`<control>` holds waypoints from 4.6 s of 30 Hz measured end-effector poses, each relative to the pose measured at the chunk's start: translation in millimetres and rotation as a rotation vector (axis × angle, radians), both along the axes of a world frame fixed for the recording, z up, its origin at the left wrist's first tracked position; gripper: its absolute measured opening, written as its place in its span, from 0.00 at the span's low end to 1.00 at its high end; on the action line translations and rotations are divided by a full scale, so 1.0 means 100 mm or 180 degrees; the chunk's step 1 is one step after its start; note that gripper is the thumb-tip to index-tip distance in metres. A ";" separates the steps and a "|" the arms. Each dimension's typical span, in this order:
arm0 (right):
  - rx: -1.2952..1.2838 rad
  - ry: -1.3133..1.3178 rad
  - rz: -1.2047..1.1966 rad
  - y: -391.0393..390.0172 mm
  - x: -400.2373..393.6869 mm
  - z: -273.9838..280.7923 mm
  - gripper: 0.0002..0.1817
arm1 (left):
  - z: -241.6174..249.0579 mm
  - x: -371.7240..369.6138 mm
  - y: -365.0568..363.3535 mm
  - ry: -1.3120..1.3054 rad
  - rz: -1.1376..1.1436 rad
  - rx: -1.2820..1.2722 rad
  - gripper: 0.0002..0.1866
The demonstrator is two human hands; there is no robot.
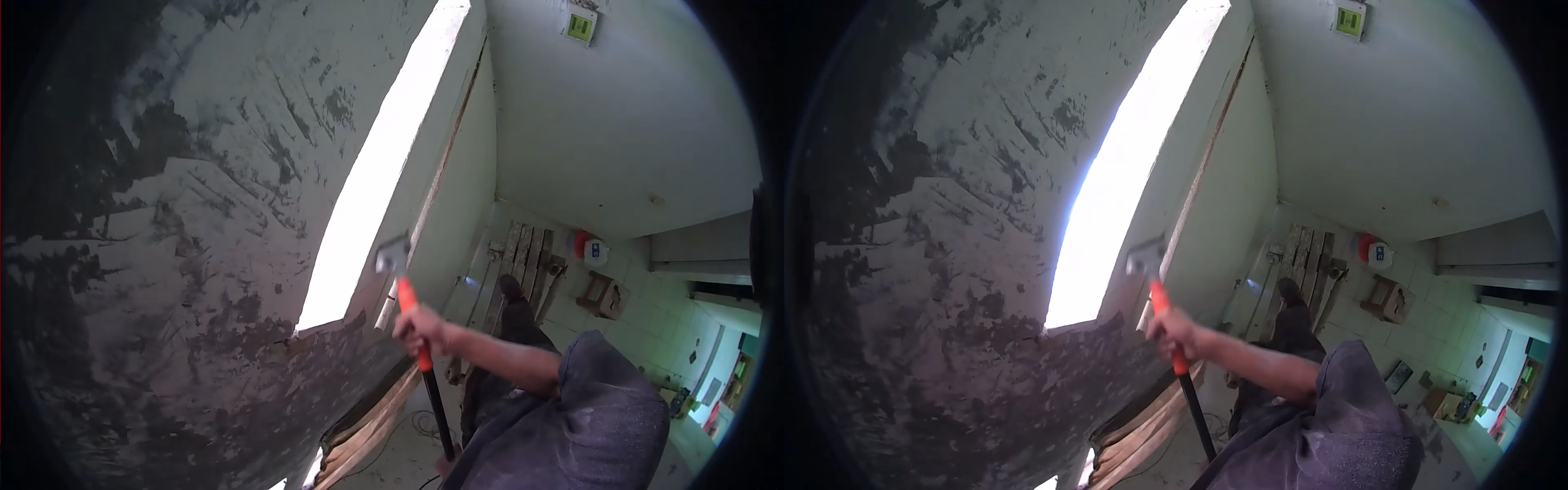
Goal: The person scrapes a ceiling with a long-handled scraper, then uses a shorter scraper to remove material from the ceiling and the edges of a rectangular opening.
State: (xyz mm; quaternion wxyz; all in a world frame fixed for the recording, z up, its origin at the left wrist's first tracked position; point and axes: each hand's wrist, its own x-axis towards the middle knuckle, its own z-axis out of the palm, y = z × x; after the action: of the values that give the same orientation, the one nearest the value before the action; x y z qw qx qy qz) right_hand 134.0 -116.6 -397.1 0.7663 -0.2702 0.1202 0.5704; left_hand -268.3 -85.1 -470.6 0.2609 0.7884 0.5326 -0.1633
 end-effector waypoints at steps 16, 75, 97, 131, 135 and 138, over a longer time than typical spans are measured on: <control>0.0458 0.0592 -0.0465 -0.28 1.02 -0.13 0.16 | 0.43 1.01 0.07 -0.0671 -0.0338 0.0059 0.26; 0.0292 0.0138 -0.0348 -0.58 1.51 0.03 0.20 | 0.58 1.43 0.03 -0.1388 -0.1009 -0.0604 0.19; 0.0716 -0.0103 -0.0583 -1.63 3.35 -0.07 0.20 | 0.86 3.32 -0.67 -0.1676 -0.1216 -0.1933 0.24; 0.0425 0.0277 -0.0489 -0.37 0.04 -0.06 0.34 | -0.10 0.27 -0.26 -0.0504 0.0297 -0.0984 0.21; 0.0321 0.0175 -0.0461 -0.37 0.06 -0.07 0.35 | -0.21 0.12 -0.36 -0.0619 0.0432 -0.0870 0.23; 0.0207 0.0140 -0.0583 -0.28 0.02 -0.05 0.35 | -0.21 -0.02 -0.44 -0.0705 0.0574 -0.0872 0.24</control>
State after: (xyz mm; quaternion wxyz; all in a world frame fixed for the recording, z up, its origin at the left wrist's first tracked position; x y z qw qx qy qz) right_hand 136.3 -145.1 -401.9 0.8207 -0.2205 0.1426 0.5074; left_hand -270.6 -129.5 -491.8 0.4364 0.7078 0.5419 -0.1226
